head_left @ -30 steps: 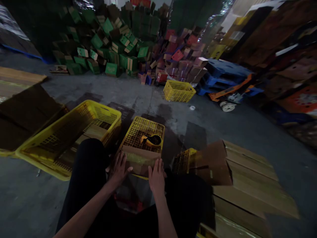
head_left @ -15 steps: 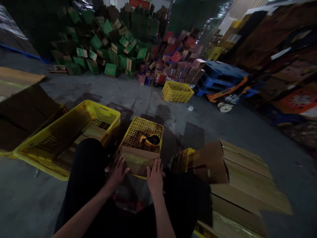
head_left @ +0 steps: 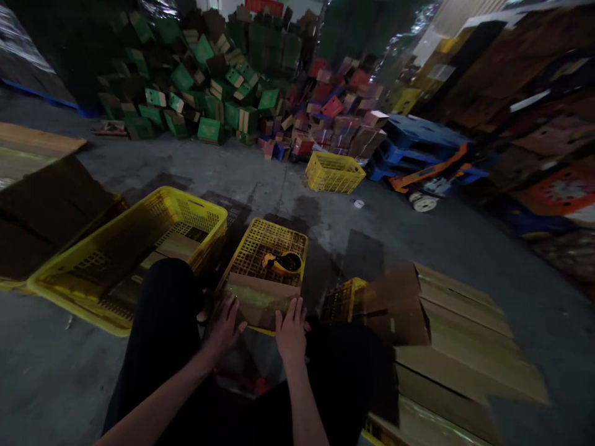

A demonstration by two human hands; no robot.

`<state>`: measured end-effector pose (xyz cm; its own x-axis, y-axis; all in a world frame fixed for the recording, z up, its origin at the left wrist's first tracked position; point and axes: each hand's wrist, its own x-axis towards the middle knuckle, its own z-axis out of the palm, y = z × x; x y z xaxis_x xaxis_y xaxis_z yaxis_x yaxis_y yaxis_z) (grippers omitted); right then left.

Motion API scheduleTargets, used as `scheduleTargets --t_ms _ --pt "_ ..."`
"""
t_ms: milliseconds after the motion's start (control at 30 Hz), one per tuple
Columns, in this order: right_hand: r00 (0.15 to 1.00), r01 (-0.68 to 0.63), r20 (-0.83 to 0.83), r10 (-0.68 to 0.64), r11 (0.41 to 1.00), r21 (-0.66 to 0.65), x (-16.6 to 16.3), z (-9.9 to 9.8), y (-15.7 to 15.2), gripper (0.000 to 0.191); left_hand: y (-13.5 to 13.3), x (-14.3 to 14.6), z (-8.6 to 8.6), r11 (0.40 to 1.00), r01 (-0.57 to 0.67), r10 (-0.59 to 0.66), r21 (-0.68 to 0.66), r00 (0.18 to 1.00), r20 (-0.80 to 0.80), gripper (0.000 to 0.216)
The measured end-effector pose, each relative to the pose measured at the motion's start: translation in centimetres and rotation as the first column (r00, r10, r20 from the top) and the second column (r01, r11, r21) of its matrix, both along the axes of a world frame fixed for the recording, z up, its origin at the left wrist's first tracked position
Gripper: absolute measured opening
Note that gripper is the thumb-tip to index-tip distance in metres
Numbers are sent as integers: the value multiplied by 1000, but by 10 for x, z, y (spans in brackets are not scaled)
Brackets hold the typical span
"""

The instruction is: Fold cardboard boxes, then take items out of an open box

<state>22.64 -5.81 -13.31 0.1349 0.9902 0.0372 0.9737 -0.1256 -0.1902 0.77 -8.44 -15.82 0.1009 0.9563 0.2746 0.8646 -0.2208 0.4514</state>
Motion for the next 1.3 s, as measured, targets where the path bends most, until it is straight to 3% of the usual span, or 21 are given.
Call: scheduleTargets --t_ms 200,333,567,833,1067,1167,1300 --pt "999 -27 -44 29 999 31 4 -3 -1 75 -10 3 -7 1000 -5 4 -27 1000 -18 58" --pt "998 -49 -42 51 997 52 5 -4 -7 72 -3 -1 -5 992 -117 120 -37 990 70 69" --pt "987 -153 -34 156 985 83 -28 0 -19 72 7 -2 -2 984 -149 168 -93 954 249 67" --pt "907 -403 -136 397 915 -13 -87 11 -17 57 22 -8 3 946 -239 318 -220 818 479 51" --pt "761 -607 -230 606 791 78 -110 23 1 54 29 -16 -9 908 -261 416 -327 651 635 54" --pt "770 -603 -201 606 793 81 -114 27 13 52 31 -16 -12 907 -262 419 -329 626 658 49" --pt "840 -532 -124 528 847 0 -128 30 28 52 33 -15 -7 907 -255 421 -335 570 706 51"
